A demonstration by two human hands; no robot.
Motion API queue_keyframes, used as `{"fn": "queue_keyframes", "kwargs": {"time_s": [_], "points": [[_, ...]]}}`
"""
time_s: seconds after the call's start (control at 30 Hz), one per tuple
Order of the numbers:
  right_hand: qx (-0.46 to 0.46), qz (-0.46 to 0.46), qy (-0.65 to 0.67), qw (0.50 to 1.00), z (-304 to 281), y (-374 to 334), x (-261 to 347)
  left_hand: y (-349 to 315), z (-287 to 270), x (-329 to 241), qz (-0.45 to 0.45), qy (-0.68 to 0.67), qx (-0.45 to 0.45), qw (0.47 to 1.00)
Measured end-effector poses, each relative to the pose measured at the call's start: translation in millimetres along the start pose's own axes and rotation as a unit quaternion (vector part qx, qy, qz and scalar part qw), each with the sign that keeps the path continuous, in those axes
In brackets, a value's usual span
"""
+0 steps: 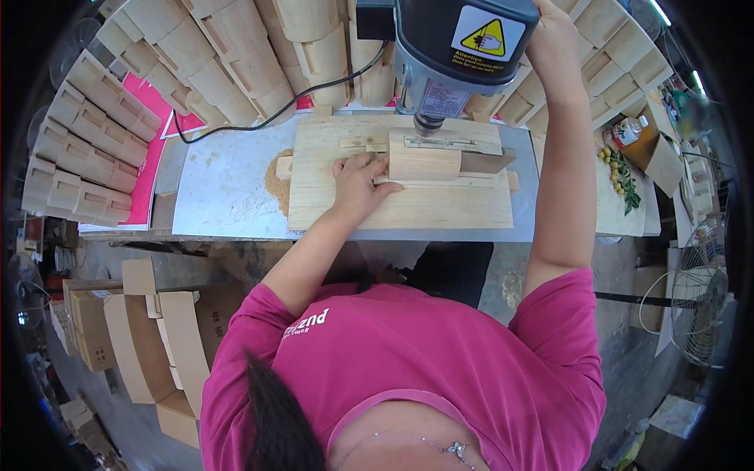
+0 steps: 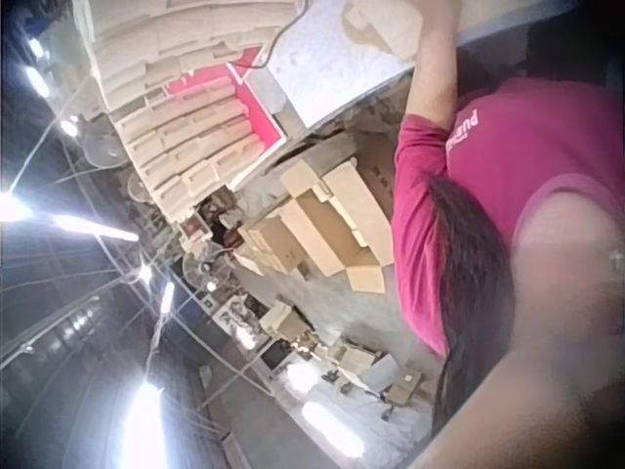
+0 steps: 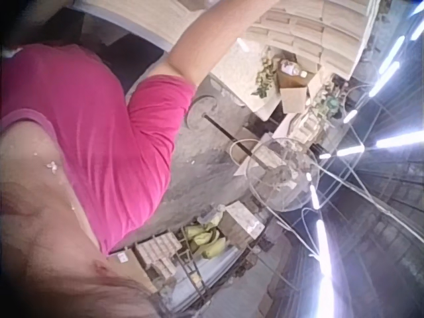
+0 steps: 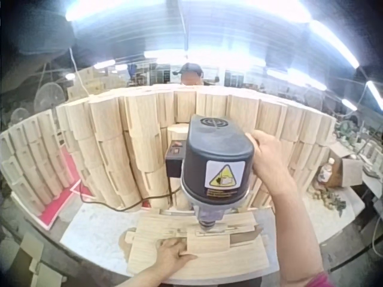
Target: Drilling holes into wooden cylinders using a vertical drill press in a workshop.
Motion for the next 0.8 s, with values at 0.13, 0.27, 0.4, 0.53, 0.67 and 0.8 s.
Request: {"fn": "queue_keyframes", "kwargs": {"time_s": [0.13, 0.27, 0.4, 0.53, 0.67, 0.8], "points": [[-0.016, -0.033, -0.044, 0.998, -32.8, -16.3, -5.5, 10.6, 7.4, -12.4, 0.028, -0.018, -0.011, 0.999], [-0.036, -0.072, 0.012, 0.997, -37.8, -60.0, 23.0, 9.4, -1.8, -3.3, 0.004, -0.006, -0.001, 1.000], [-0.004, -0.006, 0.065, 0.998, -35.3, -120.2, 23.2, 4.7, -5.0, 1.5, -0.002, -0.008, -0.010, 1.000], [-0.014, -0.034, 0.094, 0.995, -20.9, -169.4, 0.2, 1.7, -5.3, -8.8, 0.033, -0.012, -0.048, 0.998], [-0.069, -0.103, 0.127, 0.984, 9.8, -194.0, -25.2, -0.8, -6.2, -10.9, 0.036, -0.026, -0.042, 0.998], [-0.085, -0.129, 0.143, 0.978, 11.5, -194.2, -25.2, 0.8, -10.0, -12.9, 0.025, -0.016, -0.023, 0.999]]}}
Point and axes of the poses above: each hand's wrist, its own y-axis towards the middle knuckle, its own z-axis out of the palm, x = y × z, the point moved 6 cm from there along y, towards the middle knuckle, and after that the axes turned 4 degrees about -z, right-handed, at the moved point
